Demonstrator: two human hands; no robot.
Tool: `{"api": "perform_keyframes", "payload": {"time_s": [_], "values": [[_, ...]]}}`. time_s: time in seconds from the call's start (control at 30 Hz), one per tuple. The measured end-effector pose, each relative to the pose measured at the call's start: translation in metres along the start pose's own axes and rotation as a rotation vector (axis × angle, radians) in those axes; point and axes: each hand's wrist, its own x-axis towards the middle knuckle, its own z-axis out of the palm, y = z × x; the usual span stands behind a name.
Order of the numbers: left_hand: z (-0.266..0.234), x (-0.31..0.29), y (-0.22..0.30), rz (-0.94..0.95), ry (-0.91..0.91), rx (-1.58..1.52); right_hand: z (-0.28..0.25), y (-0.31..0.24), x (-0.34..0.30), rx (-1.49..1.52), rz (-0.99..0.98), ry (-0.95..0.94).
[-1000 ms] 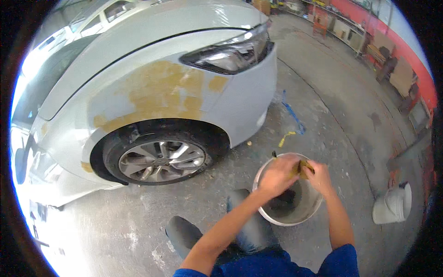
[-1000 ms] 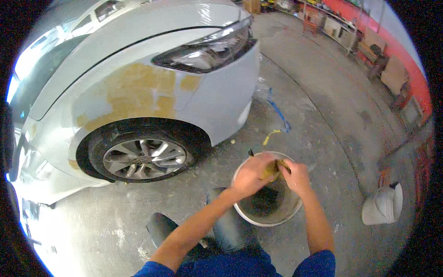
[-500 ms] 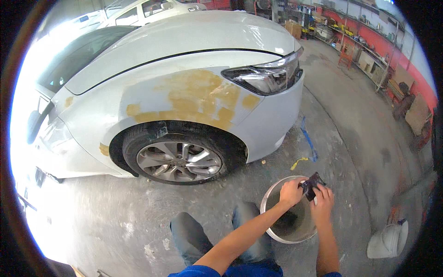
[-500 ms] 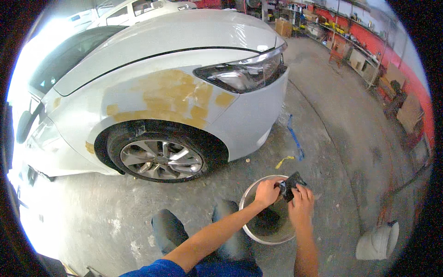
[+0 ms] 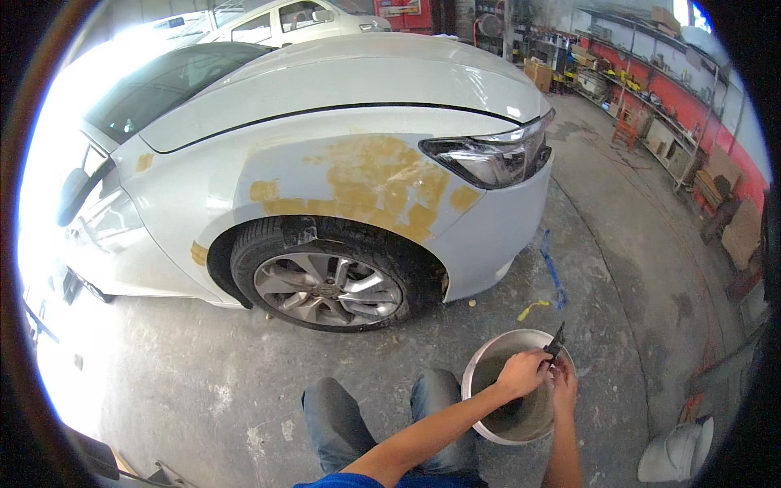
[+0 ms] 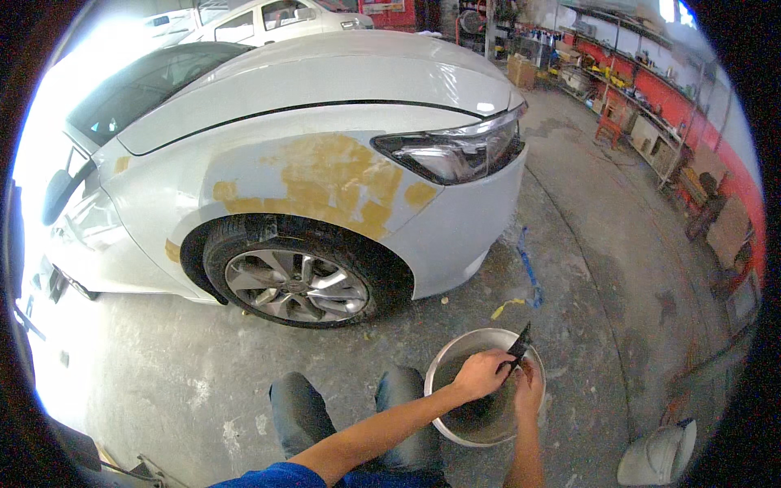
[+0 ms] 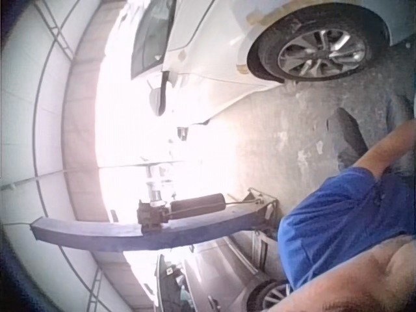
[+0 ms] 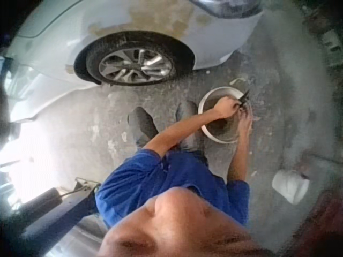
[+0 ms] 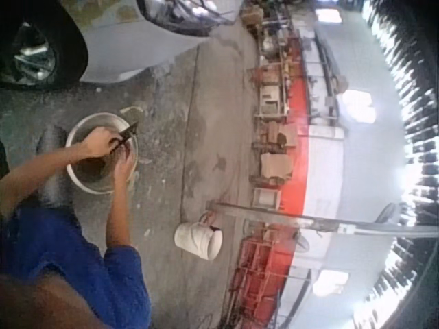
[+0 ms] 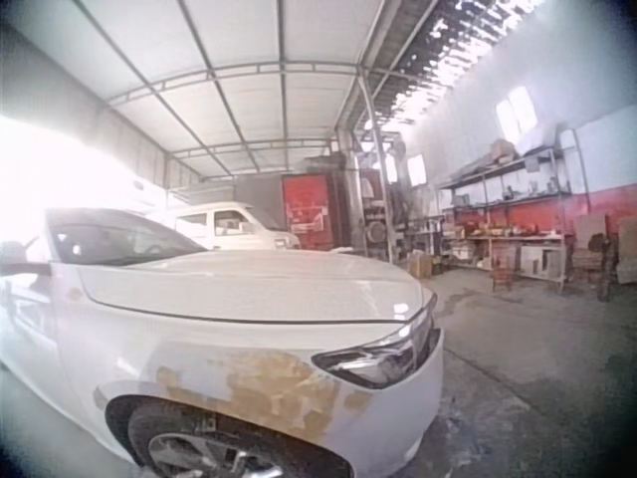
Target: The person sands the front fender of a white car using a sanding block, repeatedly dipping the block into a bucket of water. The person works on the area above the front wheel, smoothing the surface.
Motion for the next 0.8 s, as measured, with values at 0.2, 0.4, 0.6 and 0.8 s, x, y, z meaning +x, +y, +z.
{"api": "perform_keyframes", "payload": {"time_s": [0.2, 0.4, 0.6, 0.8], "values": [[-0.008, -0.001, -0.011, -0.092, 0.063, -0.193, 0.008, -0.03, -0.008, 0.655, 0.443, -0.051], [-0.005, 0.003, -0.035, -0.212, -0.043, -0.425, 0.009, -0.055, -0.007, 0.824, 0.318, -0.213], [-0.017, 0.004, -0.027, -0.444, 0.0, -0.783, 0.003, -0.038, 0.01, 0.977, 0.291, -0.278], [-0.033, 0.005, -0.014, -0.527, 0.063, -0.587, 0.001, -0.056, 0.007, 0.865, 0.318, -0.052]]}}
